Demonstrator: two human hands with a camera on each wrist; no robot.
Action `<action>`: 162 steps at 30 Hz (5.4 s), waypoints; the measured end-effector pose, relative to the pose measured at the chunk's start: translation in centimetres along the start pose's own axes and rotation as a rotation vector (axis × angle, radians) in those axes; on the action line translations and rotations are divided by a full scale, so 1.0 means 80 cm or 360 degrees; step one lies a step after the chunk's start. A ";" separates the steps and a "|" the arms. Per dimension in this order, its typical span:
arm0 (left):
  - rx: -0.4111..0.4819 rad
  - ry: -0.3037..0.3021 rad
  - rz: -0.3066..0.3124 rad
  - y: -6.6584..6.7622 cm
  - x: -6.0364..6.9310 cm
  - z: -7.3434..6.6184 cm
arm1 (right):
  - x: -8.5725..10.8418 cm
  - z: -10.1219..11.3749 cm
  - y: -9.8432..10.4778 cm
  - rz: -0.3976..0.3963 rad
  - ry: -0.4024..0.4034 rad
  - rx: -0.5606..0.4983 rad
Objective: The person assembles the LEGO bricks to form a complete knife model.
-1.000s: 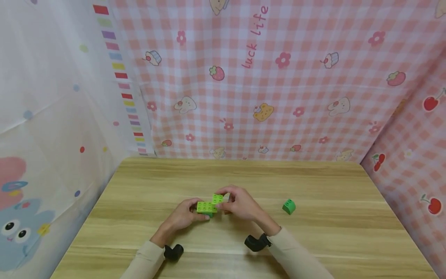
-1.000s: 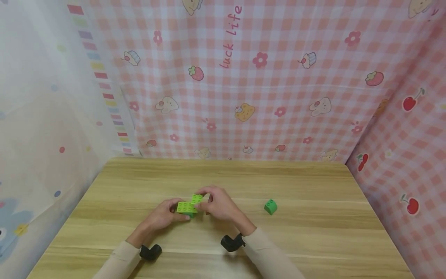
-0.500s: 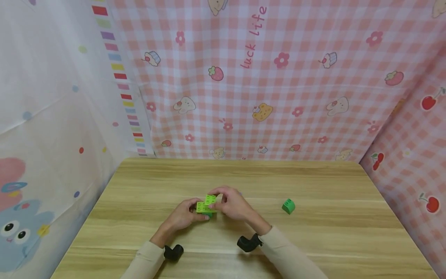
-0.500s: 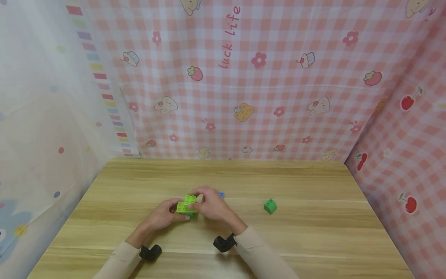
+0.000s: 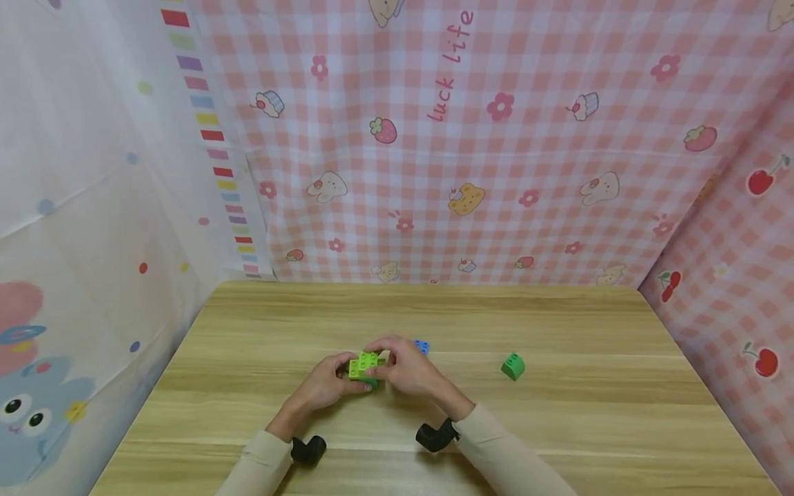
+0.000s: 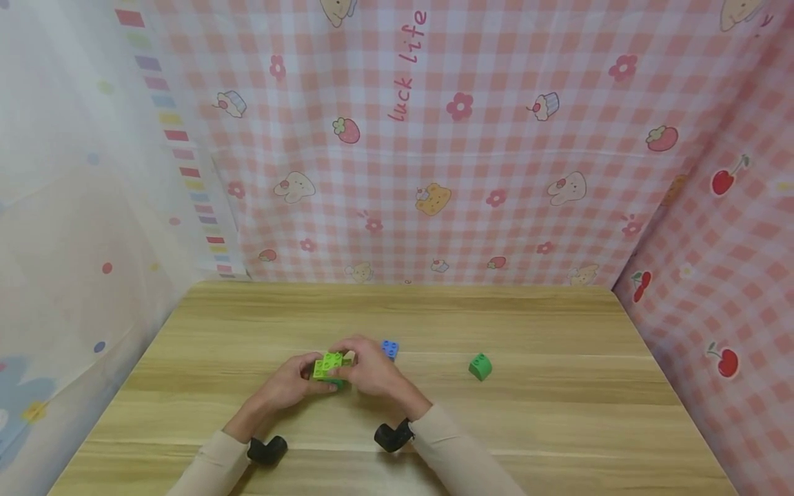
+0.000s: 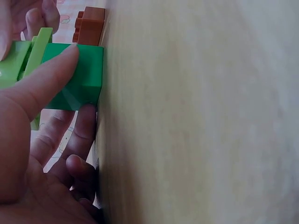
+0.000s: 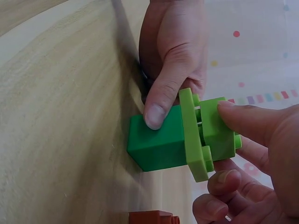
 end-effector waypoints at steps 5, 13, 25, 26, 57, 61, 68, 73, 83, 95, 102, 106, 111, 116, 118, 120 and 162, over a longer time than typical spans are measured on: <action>0.0008 -0.0015 0.0003 0.000 0.000 0.001 | -0.001 0.000 -0.002 0.0003 0.0015 0.0019; -0.0002 -0.0014 -0.0001 0.000 0.000 0.000 | -0.002 -0.001 -0.004 0.0013 -0.0003 0.0044; -0.0039 -0.0017 -0.0011 0.001 0.001 -0.003 | -0.002 -0.001 -0.004 0.0001 0.0022 0.0048; -0.0041 -0.0014 -0.0011 0.001 0.001 -0.003 | -0.002 -0.001 -0.004 0.0000 0.0024 0.0050; -0.0006 -0.0024 0.0017 0.000 0.000 -0.002 | 0.002 -0.005 -0.007 -0.0049 0.0005 0.0049; -0.0020 -0.0014 0.0008 0.000 0.000 -0.003 | 0.002 -0.005 -0.007 -0.0045 -0.0001 0.0055; -0.0023 -0.0020 0.0001 0.000 0.002 -0.005 | 0.001 -0.006 -0.008 -0.0049 -0.0007 0.0067; -0.0016 0.0006 -0.0010 0.000 0.003 -0.005 | 0.002 -0.007 -0.010 -0.0058 -0.0001 0.0079; -0.0044 -0.0014 -0.0018 0.000 0.001 -0.003 | 0.003 -0.009 -0.012 -0.0057 0.0080 0.0172; -0.0040 -0.0007 -0.0019 0.000 0.003 -0.005 | 0.002 -0.009 -0.011 -0.0011 0.0047 0.0151; -0.0070 0.0008 -0.0032 0.001 0.002 -0.003 | 0.003 -0.006 -0.011 -0.0044 0.0092 0.0223; -0.0067 0.0000 -0.0033 0.002 0.001 -0.003 | 0.005 -0.006 -0.011 -0.0061 0.0079 0.0220; -0.0069 -0.0017 -0.0018 0.000 0.000 -0.002 | 0.007 -0.005 -0.012 -0.0086 0.0044 0.0173; -0.0080 -0.0030 -0.0014 0.001 0.000 -0.001 | 0.008 -0.004 -0.012 -0.0112 0.0038 0.0131; -0.0081 -0.0026 -0.0012 0.001 0.000 -0.001 | 0.007 -0.004 -0.012 -0.0113 0.0037 0.0121; -0.0078 -0.0021 -0.0005 0.002 0.000 0.000 | 0.007 -0.004 -0.013 -0.0110 0.0040 0.0117; -0.0041 0.0043 0.0032 0.002 0.000 0.006 | 0.061 -0.061 0.028 -0.0284 -0.0218 -0.0049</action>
Point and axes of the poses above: each hand's wrist, its own x-axis away from the middle knuckle, its own y-axis out of the back of the hand, z = x × y, the point moved 5 cm from there along -x, towards the middle knuckle, and after that the axes turned 7 degrees about y, right-handed, at the moved point
